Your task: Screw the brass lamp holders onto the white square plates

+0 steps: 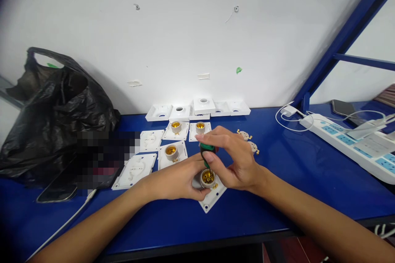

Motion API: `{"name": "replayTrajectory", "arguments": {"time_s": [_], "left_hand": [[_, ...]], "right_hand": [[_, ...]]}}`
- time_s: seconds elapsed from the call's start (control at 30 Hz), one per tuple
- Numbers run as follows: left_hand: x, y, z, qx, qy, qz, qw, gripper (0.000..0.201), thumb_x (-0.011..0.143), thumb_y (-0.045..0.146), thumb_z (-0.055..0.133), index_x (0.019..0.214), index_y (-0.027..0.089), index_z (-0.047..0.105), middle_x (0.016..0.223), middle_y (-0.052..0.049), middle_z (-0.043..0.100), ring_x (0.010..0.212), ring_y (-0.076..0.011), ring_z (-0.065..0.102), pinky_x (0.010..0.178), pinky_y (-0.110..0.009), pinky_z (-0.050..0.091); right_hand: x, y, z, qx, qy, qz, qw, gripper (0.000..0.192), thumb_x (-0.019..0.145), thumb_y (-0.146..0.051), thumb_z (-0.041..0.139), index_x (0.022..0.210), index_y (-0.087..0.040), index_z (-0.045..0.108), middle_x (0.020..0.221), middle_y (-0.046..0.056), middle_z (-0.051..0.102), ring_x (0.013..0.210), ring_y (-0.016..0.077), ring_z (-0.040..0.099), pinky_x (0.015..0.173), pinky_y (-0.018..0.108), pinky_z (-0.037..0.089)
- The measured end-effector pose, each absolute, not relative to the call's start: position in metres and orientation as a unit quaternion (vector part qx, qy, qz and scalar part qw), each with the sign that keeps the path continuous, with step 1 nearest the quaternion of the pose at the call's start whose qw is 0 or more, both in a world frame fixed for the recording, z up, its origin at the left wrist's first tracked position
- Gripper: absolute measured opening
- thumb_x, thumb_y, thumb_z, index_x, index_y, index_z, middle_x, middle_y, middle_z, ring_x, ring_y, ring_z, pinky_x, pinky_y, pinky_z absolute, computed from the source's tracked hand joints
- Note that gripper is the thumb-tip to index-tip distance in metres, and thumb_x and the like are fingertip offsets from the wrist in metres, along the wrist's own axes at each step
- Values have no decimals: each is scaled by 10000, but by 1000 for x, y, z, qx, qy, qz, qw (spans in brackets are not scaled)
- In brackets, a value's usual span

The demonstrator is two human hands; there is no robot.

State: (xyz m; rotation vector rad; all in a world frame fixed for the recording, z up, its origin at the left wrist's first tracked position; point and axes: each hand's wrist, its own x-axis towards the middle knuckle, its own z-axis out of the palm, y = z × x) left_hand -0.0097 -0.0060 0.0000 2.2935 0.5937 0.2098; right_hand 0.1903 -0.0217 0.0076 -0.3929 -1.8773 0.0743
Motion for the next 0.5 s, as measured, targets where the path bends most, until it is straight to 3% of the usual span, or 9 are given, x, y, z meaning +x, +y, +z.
{"name": "replayTrajectory", "arguments": {"time_s": [0.17, 0.3, 0.37, 0.5], "left_hand": [[-10, -6, -1, 895, 230, 90, 372, 270, 864, 271, 753, 1082, 203, 611, 1096, -52, 605, 1057, -245, 601, 915, -357, 513], [-10, -5, 0, 895, 233, 89, 370, 248, 867, 273, 748, 1059, 205, 605, 1077, -44, 598, 1045, -240, 602, 917, -357, 513], [-10, -5, 0, 895, 234, 86, 369, 241, 868, 275, 743, 1050, 205, 603, 1083, -45, 598, 1041, -237, 603, 914, -354, 513], [-10, -5, -1, 895, 228, 87, 372, 284, 859, 285, 752, 1089, 205, 606, 1080, -45, 598, 1032, -238, 603, 904, -351, 513]], "right_hand": [[190, -21, 9, -194, -775, -36, 600, 543, 874, -111, 747, 1370, -290, 618, 721, -37, 620, 568, 162, 525, 487, 322, 457], [191, -19, 9, -150, -801, 3, 579, 481, 957, -168, 631, 1430, -247, 591, 921, 50, 727, 770, 222, 696, 597, 388, 589], [190, -20, 9, -153, -807, 32, 569, 479, 968, -134, 596, 1437, -230, 589, 1012, 83, 741, 842, 233, 717, 649, 411, 615], [187, -23, 8, -188, -774, -14, 604, 549, 859, -63, 739, 1362, -253, 630, 789, -10, 636, 652, 176, 578, 540, 336, 507]]}}
